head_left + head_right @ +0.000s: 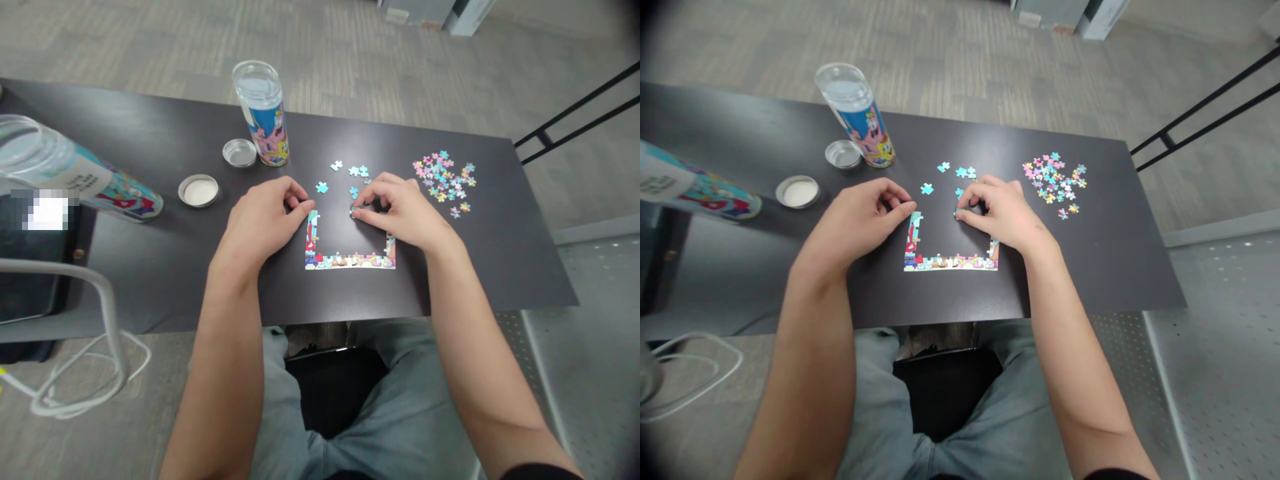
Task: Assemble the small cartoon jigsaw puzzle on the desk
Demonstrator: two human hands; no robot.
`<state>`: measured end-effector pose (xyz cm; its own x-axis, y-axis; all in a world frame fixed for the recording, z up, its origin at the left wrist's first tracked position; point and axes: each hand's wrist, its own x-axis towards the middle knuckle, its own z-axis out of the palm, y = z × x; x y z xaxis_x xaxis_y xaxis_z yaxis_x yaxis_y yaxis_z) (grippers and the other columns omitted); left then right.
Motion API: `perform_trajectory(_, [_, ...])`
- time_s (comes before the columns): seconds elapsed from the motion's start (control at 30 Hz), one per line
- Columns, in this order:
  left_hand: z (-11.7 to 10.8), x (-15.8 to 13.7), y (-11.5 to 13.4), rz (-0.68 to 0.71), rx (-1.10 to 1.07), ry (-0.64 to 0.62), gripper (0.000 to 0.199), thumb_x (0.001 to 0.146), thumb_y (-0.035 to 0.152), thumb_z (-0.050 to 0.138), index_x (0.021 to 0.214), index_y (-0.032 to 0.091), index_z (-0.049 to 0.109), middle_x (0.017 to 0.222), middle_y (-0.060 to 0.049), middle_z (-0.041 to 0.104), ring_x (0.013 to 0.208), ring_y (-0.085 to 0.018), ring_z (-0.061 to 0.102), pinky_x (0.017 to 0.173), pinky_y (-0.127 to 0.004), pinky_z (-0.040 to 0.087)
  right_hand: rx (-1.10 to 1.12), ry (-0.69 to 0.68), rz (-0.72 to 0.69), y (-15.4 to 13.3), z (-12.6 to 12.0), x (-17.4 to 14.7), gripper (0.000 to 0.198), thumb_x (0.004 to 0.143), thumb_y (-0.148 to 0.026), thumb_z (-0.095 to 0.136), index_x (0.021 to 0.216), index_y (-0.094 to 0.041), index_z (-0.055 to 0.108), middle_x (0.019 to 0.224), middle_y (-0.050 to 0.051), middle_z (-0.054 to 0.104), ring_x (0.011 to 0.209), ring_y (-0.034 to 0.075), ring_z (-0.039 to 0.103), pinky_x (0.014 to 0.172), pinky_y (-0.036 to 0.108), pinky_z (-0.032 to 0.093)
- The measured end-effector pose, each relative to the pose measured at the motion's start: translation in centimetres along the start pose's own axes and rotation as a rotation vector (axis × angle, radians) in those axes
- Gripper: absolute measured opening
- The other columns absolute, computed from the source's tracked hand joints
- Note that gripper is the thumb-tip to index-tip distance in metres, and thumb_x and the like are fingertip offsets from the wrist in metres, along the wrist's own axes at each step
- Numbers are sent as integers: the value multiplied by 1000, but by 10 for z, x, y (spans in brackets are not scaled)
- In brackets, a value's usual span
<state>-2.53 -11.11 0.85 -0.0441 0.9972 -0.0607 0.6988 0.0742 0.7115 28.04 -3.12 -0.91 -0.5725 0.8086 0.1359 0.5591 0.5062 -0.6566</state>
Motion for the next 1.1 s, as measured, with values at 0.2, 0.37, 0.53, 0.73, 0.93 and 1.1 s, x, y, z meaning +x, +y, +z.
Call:
perform_trajectory(0.2, [1, 2, 7, 17, 54, -20, 27, 114, 44, 80, 133, 27, 88, 118, -8, 89, 100, -32, 75, 90, -49, 53, 115, 148, 91, 25, -7, 0, 23, 107, -58, 96, 104, -36, 89, 100, 7, 80, 79, 29, 61, 81, 52, 54])
perform_trajectory(0.37, [4, 4, 7, 75, 123, -38, 40, 120, 46, 70, 153, 34, 91, 134, -11, 86, 110, -38, 79, 96, -53, 57, 127, 261, 158, 49, 6, 9, 34, 104, -62, 95, 124, -35, 89, 92, 3, 73, 80, 30, 63, 83, 51, 59])
perform_trajectory(0.53, [7, 4, 7, 61, 216, -61, 54, 123, 55, 63, 167, 40, 90, 151, -16, 81, 126, -46, 80, 103, -58, 60, 29, 326, 68, 44, 25, 30, 41, 110, -59, 89, 143, -36, 94, 114, 10, 74, 108, 38, 74, 114, 65, 66])
perform_trajectory(0.73, [6, 6, 8, 84, 164, -49, 41, 119, 51, 71, 150, 42, 97, 125, -12, 83, 116, -42, 80, 96, -53, 59, -47, 225, 0, 28, 38, 73, 22, 114, -41, 86, 130, -34, 99, 121, 10, 70, 113, 34, 73, 118, 58, 67])
perform_trajectory(0.93, [6, 6, 6, 91, 87, -15, 31, 116, 50, 76, 134, 39, 98, 121, -11, 84, 108, -39, 79, 94, -54, 57, 4, 195, 1, 36, 26, 83, 12, 101, -35, 102, 108, -32, 92, 111, 7, 73, 109, 32, 71, 114, 54, 66])
perform_trajectory(1.1, [7, 5, 10, 57, 72, 10, 26, 116, 40, 76, 133, 29, 93, 125, -12, 81, 103, -34, 75, 100, -54, 58, 69, 155, 55, 31, 22, 78, 27, 92, -34, 109, 96, -30, 83, 98, 2, 70, 92, 28, 66, 98, 48, 61])
